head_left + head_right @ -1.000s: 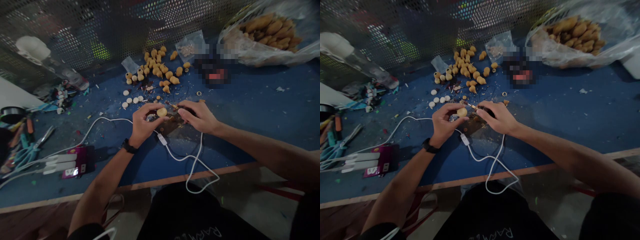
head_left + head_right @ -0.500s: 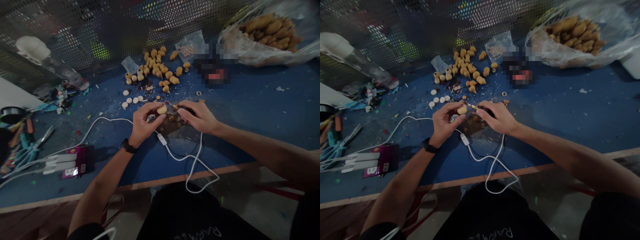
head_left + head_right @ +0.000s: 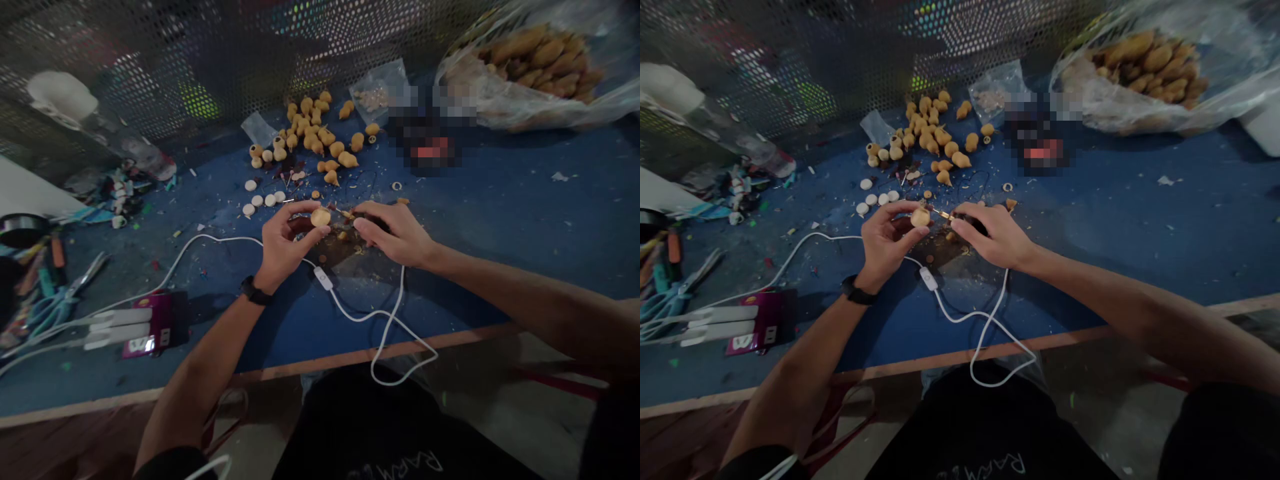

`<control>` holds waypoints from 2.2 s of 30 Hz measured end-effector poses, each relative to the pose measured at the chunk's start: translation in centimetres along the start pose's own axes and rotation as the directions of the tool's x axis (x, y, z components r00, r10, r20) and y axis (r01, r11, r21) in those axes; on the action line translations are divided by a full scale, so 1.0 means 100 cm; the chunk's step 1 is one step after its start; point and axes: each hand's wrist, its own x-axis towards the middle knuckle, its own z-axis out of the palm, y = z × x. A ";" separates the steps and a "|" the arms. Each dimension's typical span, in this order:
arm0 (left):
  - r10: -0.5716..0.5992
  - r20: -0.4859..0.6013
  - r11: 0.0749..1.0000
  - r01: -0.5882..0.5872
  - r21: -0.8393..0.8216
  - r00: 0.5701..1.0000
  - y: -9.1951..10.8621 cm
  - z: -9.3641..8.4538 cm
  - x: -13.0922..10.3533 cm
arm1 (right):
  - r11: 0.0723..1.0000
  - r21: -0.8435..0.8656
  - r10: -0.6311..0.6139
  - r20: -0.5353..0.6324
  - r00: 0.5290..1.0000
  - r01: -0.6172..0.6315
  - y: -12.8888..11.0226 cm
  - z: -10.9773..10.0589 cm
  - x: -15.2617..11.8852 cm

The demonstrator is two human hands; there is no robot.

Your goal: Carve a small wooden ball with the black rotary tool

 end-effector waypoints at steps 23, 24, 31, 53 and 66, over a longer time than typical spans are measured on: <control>-0.078 -0.002 0.996 0.078 -0.039 0.997 -0.004 -0.001 -0.001 | 0.996 -0.058 -0.070 0.014 0.997 0.071 0.000 0.001 0.000; -0.080 -0.009 0.996 0.080 -0.039 0.997 -0.004 -0.001 -0.001 | 0.996 -0.054 -0.071 0.020 0.997 0.072 0.000 0.001 0.000; -0.065 -0.012 0.997 0.065 -0.038 0.998 -0.002 -0.001 0.000 | 0.995 -0.064 -0.070 0.030 0.997 0.072 -0.001 0.000 0.000; -0.066 -0.041 0.997 0.065 -0.032 0.997 -0.003 0.000 0.001 | 0.997 -0.049 -0.062 0.050 0.997 0.064 -0.002 0.001 -0.002; -0.083 -0.051 0.996 0.080 -0.049 0.995 0.000 0.001 0.001 | 0.996 -0.051 -0.068 0.064 0.996 0.072 -0.004 0.000 -0.001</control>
